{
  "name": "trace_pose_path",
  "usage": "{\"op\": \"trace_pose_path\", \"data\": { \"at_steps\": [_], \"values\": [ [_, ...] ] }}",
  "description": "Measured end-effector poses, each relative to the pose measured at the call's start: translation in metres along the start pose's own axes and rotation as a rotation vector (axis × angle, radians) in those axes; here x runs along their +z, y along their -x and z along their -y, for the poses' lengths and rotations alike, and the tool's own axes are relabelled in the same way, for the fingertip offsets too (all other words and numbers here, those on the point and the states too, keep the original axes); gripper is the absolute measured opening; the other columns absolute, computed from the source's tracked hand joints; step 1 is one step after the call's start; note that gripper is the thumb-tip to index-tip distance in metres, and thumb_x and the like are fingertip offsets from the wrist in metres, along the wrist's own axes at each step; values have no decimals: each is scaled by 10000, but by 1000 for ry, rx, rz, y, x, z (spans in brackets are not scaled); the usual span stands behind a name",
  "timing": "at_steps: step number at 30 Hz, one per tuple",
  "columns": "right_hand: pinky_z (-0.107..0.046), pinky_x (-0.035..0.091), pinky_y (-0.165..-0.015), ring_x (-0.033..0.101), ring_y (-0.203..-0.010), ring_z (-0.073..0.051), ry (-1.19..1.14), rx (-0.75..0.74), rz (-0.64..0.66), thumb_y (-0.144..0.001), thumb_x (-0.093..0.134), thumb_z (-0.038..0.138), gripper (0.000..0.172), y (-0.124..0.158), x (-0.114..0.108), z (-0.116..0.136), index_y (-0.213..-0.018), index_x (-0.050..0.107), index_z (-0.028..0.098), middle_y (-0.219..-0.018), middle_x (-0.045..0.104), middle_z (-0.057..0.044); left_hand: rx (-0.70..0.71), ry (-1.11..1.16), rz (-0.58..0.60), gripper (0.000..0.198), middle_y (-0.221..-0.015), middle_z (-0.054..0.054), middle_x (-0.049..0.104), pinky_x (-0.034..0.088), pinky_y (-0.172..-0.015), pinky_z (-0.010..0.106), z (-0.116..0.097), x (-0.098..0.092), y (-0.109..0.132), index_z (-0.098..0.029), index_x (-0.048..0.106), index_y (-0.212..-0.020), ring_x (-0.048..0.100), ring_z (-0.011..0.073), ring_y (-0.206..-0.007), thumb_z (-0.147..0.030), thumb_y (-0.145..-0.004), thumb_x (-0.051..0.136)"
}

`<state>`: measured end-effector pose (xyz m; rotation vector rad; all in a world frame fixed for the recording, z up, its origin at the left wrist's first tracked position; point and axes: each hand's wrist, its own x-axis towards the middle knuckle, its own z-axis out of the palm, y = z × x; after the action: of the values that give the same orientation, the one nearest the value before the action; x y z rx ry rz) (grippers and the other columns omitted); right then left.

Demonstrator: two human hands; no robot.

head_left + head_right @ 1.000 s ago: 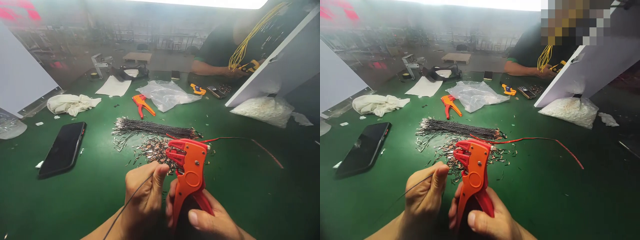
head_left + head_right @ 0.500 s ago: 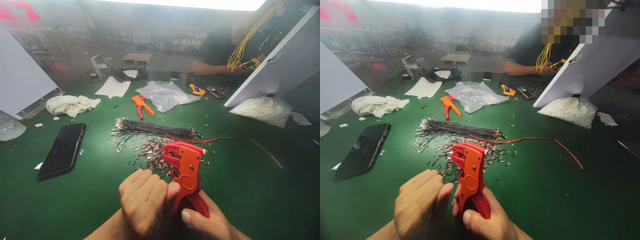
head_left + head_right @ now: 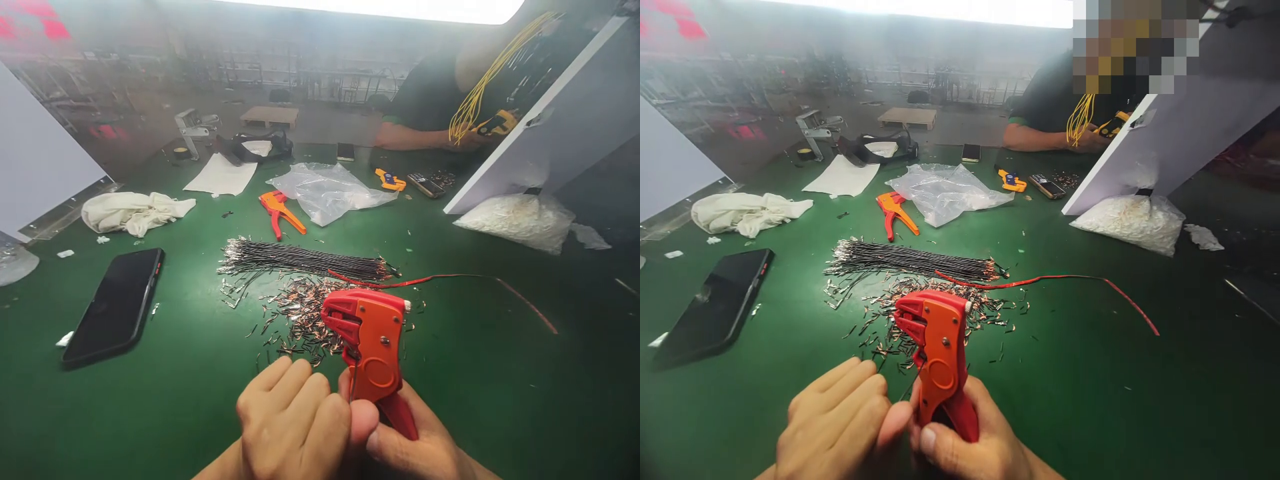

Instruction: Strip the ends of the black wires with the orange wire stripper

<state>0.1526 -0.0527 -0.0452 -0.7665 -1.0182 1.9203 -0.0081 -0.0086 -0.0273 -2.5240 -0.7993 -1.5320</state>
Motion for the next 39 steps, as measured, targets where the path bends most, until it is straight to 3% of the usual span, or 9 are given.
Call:
{"op": "trace_pose_path", "data": {
  "at_steps": [8, 19, 23, 32, 35, 39],
  "values": [
    [-233, 314, -557, 400, -593, -105, -62, -17, -13, -880, 687, 412, 272, 1, -3, -13, -904, 557, 175, -697, 478, 16, 10, 2, 45, 440, -446, -54, 303, 114, -503, 345, -1, -2, 4, -208, 378, -524, 197, 127, -484, -17, -871, 572],
    [-278, 274, -579, 357, -621, -118, 17, 62, -56, -869, 658, 556, 420, 6, -4, -12, -846, 522, 159, -702, 440, 7, 5, -25, 19, 489, -422, -43, 301, 105, -505, 358, -3, 0, 4, -201, 392, -488, 193, 135, -478, -75, -942, 526],
    [-258, 261, -514, 361, -522, -87, -10, 17, -37, -871, 645, 569, 436, 5, -5, -18, -768, 536, 160, -603, 432, 33, -37, -24, 90, 509, -409, -30, 335, 130, -499, 358, -6, -4, 2, -193, 413, -466, 218, 139, -476, -68, -949, 518],
    [-238, 281, -510, 402, -458, -68, -113, 79, -192, -739, 728, 687, 553, 6, 0, -14, -684, 546, 168, -502, 458, 65, -47, -33, 169, 559, -405, -18, 382, 189, -470, 339, -4, -7, -3, -184, 446, -464, 291, 127, -430, -149, -1020, 408],
    [-243, 386, -525, 503, -517, -107, -252, 18, -174, -732, 723, 694, 556, 4, 2, -11, -871, 587, 173, -615, 552, 27, -220, 113, 160, 564, -413, -30, 388, 208, -442, 308, -2, -6, -6, -191, 449, -495, 308, 107, -403, -213, -1051, 352],
    [-337, 494, -722, 626, -761, -181, -278, -153, -214, -874, 678, 456, 351, 2, 0, -4, -1098, 626, 190, -867, 659, -43, -630, 557, 247, 524, -471, -39, 451, 229, -438, 257, -2, -3, -8, -195, 528, -577, 295, 94, -417, -278, -1060, 344]
  ]
}}
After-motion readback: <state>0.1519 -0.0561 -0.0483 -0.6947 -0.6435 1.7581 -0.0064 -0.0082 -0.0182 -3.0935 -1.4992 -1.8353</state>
